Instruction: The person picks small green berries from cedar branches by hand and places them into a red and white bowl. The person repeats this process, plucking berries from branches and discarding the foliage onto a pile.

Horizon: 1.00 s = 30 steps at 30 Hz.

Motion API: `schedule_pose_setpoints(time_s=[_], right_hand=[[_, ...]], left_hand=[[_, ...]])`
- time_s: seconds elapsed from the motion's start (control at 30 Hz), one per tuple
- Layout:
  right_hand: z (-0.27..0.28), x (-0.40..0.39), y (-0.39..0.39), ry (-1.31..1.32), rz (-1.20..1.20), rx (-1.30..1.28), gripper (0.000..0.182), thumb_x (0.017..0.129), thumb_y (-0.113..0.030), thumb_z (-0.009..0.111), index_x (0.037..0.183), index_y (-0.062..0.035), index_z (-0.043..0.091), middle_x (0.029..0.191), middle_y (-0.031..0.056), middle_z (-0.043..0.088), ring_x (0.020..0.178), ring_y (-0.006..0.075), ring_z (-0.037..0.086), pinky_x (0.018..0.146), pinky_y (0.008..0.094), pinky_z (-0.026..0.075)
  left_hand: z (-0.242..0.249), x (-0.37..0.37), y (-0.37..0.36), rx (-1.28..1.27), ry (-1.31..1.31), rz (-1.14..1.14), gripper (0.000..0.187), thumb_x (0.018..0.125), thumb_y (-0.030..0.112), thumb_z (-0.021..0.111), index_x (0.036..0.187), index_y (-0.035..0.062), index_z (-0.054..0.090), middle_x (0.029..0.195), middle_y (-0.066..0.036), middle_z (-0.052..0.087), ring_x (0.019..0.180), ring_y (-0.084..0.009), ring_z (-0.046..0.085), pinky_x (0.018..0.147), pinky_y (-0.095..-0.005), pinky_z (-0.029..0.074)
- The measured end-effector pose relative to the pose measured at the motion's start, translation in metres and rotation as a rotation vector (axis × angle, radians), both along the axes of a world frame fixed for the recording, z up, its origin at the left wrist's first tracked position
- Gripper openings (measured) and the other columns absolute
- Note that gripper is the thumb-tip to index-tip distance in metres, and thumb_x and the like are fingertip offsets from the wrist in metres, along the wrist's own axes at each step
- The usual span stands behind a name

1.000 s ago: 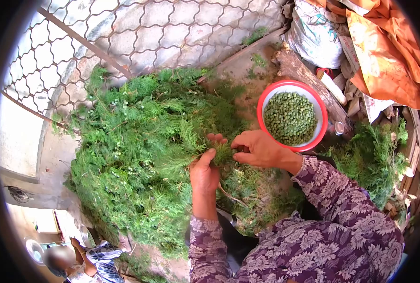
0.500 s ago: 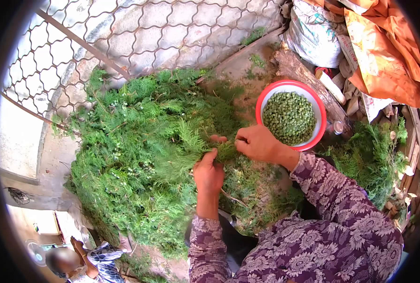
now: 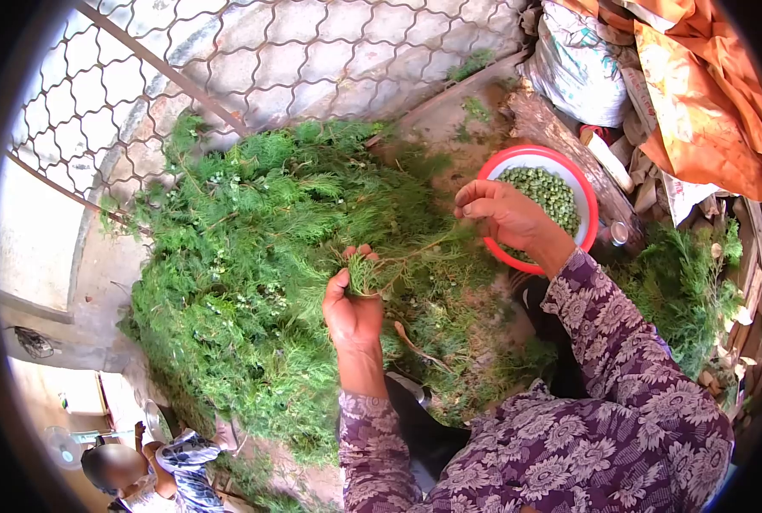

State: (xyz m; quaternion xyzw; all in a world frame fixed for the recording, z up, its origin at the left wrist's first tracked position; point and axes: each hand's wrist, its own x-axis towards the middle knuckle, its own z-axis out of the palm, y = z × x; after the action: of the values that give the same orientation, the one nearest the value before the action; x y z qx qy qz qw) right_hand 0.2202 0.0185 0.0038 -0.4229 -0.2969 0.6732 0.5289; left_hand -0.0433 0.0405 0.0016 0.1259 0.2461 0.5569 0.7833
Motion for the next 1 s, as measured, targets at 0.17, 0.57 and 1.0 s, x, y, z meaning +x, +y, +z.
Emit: schedule_pose_setpoints(time_s=[0.17, 0.57, 1.0], right_hand=[[0.008, -0.011, -0.004, -0.312, 0.118, 0.111, 0.029, 0.073, -0.009, 0.062, 0.101, -0.0068, 0.054, 0.086, -0.0010, 0.056, 0.068, 0.0072, 0.052, 0.051, 0.0204, 0.039], [0.019, -0.026, -0.010, -0.224, 0.195, 0.145, 0.015, 0.078, -0.021, 0.063, 0.075, -0.0060, 0.061, 0.052, -0.0036, 0.045, 0.045, 0.0050, 0.040, 0.041, 0.0211, 0.027], [0.013, -0.022, -0.011, -0.509, 0.187, 0.240, 0.021, 0.074, -0.019, 0.061, 0.063, -0.0012, 0.060, 0.052, -0.0055, 0.045, 0.050, 0.0031, 0.038, 0.044, 0.0237, 0.028]], left_hand=[[-0.005, -0.003, 0.002, -0.098, -0.038, 0.030, 0.036, 0.077, 0.006, 0.048, 0.111, -0.0081, 0.047, 0.112, -0.022, 0.053, 0.101, -0.0308, 0.053, 0.093, -0.0429, 0.041], [-0.026, 0.025, -0.018, -0.242, 0.088, -0.145, 0.040, 0.089, 0.028, 0.046, 0.119, 0.0021, 0.041, 0.113, -0.022, 0.050, 0.101, -0.0331, 0.052, 0.086, -0.0480, 0.043], [-0.003, 0.024, -0.034, 0.454, 0.923, -0.213, 0.038, 0.079, 0.008, 0.062, 0.114, -0.0022, 0.051, 0.104, -0.011, 0.059, 0.092, -0.0130, 0.055, 0.079, -0.0248, 0.045]])
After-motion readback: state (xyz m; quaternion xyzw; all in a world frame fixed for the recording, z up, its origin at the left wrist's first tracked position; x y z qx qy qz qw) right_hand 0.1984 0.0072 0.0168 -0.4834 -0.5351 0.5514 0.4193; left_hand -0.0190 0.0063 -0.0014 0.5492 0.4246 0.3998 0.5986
